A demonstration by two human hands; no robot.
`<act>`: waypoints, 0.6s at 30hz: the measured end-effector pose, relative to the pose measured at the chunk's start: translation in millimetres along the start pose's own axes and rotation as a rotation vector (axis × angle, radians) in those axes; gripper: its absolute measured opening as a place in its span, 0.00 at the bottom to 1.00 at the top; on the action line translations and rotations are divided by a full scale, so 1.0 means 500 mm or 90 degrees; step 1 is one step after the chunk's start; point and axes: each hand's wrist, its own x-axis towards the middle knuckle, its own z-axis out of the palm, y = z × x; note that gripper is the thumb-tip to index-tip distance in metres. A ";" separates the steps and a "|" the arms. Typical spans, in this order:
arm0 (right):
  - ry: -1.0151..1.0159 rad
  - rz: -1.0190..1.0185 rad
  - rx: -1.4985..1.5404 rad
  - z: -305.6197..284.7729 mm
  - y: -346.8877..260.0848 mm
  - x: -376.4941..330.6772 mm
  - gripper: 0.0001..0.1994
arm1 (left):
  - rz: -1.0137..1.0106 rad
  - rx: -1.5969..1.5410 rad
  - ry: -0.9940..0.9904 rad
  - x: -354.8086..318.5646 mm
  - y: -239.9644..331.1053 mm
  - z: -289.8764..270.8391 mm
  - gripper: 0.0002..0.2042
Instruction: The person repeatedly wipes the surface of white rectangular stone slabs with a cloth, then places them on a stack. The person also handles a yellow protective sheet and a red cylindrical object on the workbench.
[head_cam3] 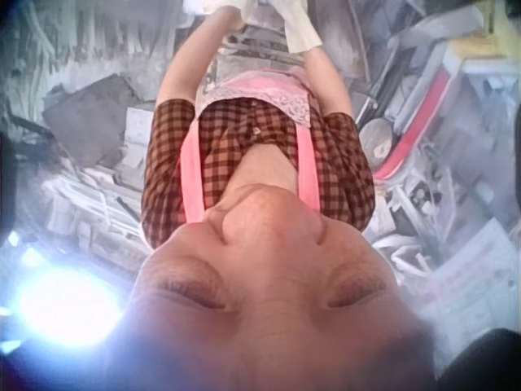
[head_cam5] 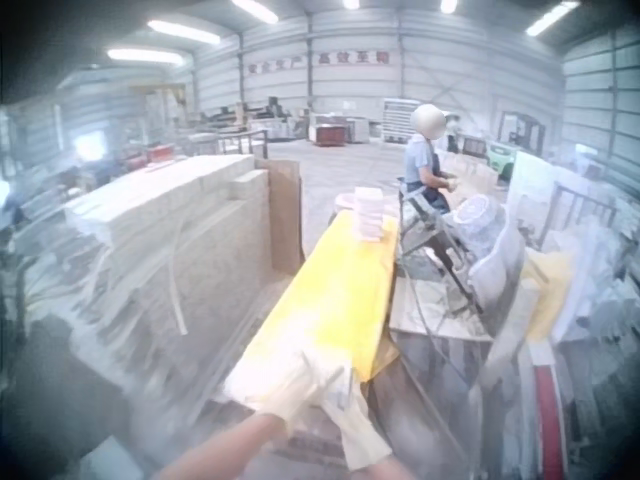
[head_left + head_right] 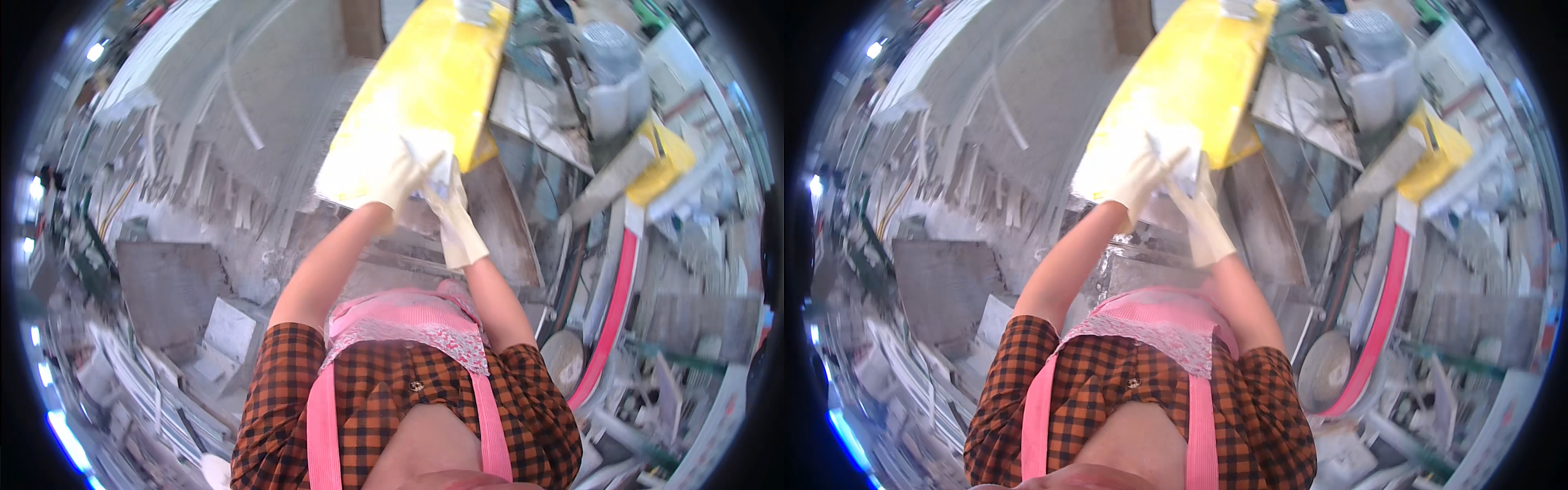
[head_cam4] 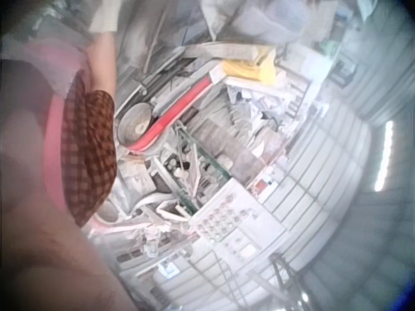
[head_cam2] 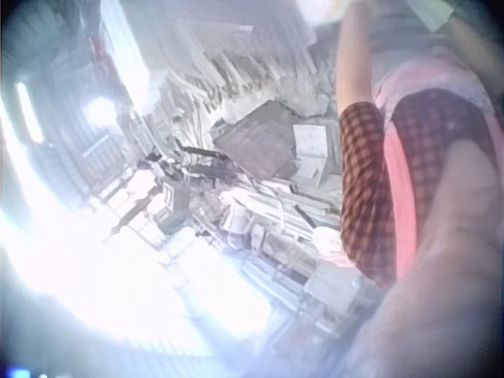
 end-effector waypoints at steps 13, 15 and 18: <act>-0.248 0.137 0.056 -0.044 -0.017 0.002 0.43 | 0.010 0.495 0.453 0.044 -0.001 0.128 0.50; -0.277 0.168 0.082 -0.052 -0.015 0.009 0.42 | 0.044 0.550 0.474 0.023 0.008 0.120 0.55; -0.302 0.208 0.115 -0.063 -0.006 0.028 0.39 | 0.065 0.597 0.368 -0.008 0.027 0.088 0.54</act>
